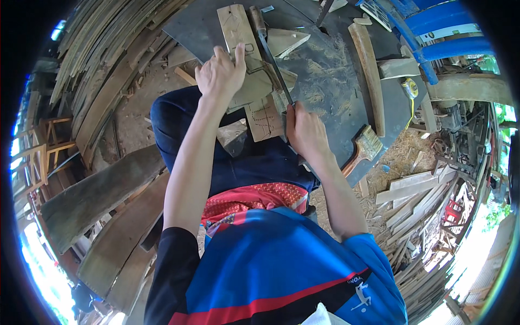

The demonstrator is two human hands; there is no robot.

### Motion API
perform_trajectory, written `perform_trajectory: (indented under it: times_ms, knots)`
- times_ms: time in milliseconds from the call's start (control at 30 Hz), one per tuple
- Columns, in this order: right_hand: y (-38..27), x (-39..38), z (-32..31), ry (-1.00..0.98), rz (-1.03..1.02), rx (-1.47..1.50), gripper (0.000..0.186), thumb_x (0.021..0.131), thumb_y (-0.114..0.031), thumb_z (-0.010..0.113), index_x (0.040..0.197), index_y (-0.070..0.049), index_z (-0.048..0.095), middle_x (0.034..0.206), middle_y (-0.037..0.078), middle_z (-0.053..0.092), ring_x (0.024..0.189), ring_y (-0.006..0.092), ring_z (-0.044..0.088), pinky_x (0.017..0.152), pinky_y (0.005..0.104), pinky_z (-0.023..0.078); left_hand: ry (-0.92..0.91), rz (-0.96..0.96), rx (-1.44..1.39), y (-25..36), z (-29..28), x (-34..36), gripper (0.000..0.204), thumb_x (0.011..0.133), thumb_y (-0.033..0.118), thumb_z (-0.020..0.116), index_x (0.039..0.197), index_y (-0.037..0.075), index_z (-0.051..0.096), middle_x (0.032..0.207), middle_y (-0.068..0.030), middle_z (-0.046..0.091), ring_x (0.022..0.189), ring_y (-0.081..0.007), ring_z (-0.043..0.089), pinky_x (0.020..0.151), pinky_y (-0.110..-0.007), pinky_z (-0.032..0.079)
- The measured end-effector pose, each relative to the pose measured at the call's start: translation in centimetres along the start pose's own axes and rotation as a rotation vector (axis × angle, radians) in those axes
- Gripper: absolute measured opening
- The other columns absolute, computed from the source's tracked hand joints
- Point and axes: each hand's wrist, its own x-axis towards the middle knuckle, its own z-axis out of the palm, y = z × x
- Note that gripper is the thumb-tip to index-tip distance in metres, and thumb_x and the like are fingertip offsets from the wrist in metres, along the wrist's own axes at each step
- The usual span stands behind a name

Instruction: The person carves a small wooden piece using a chisel and a mallet while sitting cross-legged. They repeatedly strike the chisel to shape the wood, occasionally adjusting the piece and clearing away wood shavings.

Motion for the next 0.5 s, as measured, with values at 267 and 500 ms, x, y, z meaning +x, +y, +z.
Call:
perform_trajectory:
  times_ms: [267, 500]
  knots:
    - [-1.0, 0.2, 0.6, -0.019, 0.018, -0.056, 0.032, 0.106, -0.025, 0.046, 0.095, 0.002, 0.057, 0.075, 0.033, 0.066, 0.075, 0.0528, 0.068, 0.069, 0.06, 0.055, -0.085, -0.082, 0.004, 1.3, 0.5, 1.1, 0.08, 0.103, 0.066, 0.025, 0.125, -0.003, 0.058, 0.11, -0.0302, 0.072, 0.111, -0.0443, 0.068, 0.097, -0.052, 0.05]
    - [-0.9, 1.0, 0.4, -0.063, -0.029, -0.097, 0.031, 0.105, -0.023, 0.046, 0.093, 0.003, 0.057, 0.072, 0.031, 0.067, 0.072, 0.0494, 0.07, 0.068, 0.0573, 0.057, -0.059, -0.048, 0.048, 0.9, 0.6, 1.2, 0.081, 0.103, 0.064, 0.028, 0.118, -0.006, 0.064, 0.109, -0.0312, 0.071, 0.109, -0.0436, 0.069, 0.097, -0.05, 0.051]
